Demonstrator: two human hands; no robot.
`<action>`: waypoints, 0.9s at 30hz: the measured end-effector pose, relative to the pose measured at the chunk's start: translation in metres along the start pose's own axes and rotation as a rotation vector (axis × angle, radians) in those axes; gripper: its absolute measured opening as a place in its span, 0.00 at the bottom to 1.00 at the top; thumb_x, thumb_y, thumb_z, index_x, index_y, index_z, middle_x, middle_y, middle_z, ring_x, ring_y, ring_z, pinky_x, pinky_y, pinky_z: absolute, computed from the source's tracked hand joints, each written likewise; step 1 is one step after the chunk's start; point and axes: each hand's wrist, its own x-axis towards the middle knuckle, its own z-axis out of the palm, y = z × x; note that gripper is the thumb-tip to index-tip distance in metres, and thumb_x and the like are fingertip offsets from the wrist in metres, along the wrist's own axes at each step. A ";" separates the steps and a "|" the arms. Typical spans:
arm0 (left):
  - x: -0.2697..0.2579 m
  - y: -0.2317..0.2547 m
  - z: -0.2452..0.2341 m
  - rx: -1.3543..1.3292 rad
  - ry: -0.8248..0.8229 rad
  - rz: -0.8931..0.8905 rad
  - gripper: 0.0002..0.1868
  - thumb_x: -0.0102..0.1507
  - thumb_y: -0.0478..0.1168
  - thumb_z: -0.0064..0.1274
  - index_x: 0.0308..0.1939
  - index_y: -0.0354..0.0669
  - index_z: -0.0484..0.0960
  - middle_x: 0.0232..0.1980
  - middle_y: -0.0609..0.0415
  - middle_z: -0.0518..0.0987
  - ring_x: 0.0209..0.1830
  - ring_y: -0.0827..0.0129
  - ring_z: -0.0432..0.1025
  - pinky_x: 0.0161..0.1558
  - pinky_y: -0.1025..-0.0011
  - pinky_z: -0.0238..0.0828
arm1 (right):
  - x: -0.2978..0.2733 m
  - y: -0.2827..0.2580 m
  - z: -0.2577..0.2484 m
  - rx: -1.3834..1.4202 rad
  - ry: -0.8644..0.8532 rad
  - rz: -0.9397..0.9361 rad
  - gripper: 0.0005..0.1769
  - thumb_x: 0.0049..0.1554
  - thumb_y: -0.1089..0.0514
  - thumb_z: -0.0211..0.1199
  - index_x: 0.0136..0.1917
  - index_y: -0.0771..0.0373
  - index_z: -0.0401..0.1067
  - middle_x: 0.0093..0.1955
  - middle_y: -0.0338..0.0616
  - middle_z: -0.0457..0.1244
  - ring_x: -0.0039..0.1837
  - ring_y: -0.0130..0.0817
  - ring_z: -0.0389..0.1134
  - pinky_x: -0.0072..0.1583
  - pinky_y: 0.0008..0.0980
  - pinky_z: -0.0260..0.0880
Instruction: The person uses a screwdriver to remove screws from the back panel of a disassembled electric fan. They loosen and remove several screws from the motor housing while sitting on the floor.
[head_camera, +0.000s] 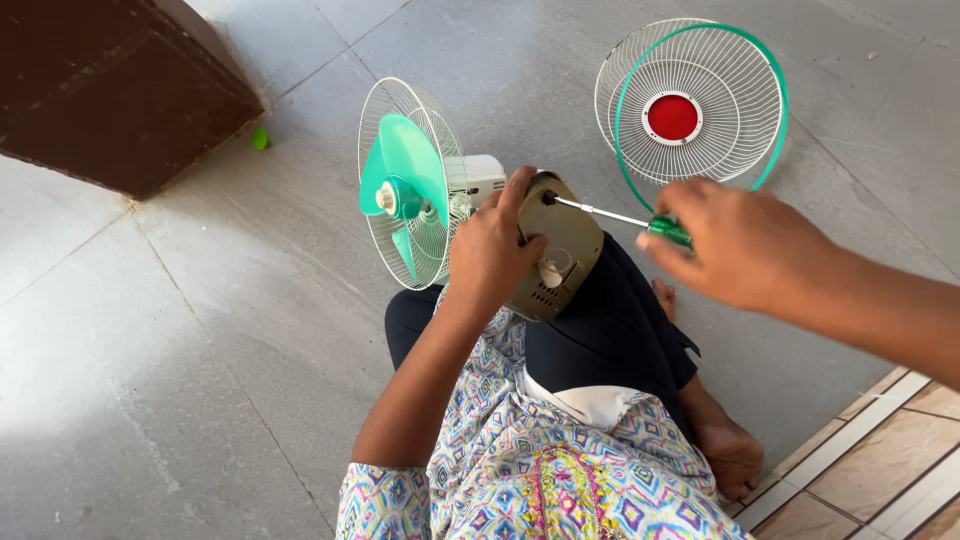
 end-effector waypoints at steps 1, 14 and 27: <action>-0.001 0.000 0.000 -0.006 0.000 -0.002 0.48 0.48 0.42 0.71 0.71 0.53 0.65 0.49 0.48 0.83 0.38 0.50 0.81 0.37 0.55 0.78 | -0.004 -0.004 0.001 -0.188 0.104 -0.118 0.25 0.56 0.36 0.63 0.50 0.59 0.72 0.42 0.38 0.66 0.37 0.35 0.69 0.36 0.31 0.69; -0.007 0.000 -0.002 0.014 0.026 0.016 0.48 0.50 0.42 0.71 0.71 0.51 0.65 0.50 0.45 0.83 0.35 0.51 0.81 0.34 0.57 0.78 | -0.015 -0.046 -0.001 -0.924 0.387 -0.296 0.06 0.54 0.56 0.62 0.42 0.59 0.75 0.31 0.30 0.59 0.33 0.20 0.61 0.33 0.20 0.57; -0.003 0.001 -0.002 -0.004 0.003 0.026 0.48 0.50 0.41 0.71 0.72 0.49 0.65 0.48 0.44 0.81 0.35 0.50 0.80 0.33 0.57 0.78 | 0.015 -0.054 -0.032 -0.270 -0.318 0.104 0.20 0.64 0.44 0.50 0.45 0.62 0.71 0.37 0.47 0.68 0.37 0.41 0.75 0.35 0.37 0.76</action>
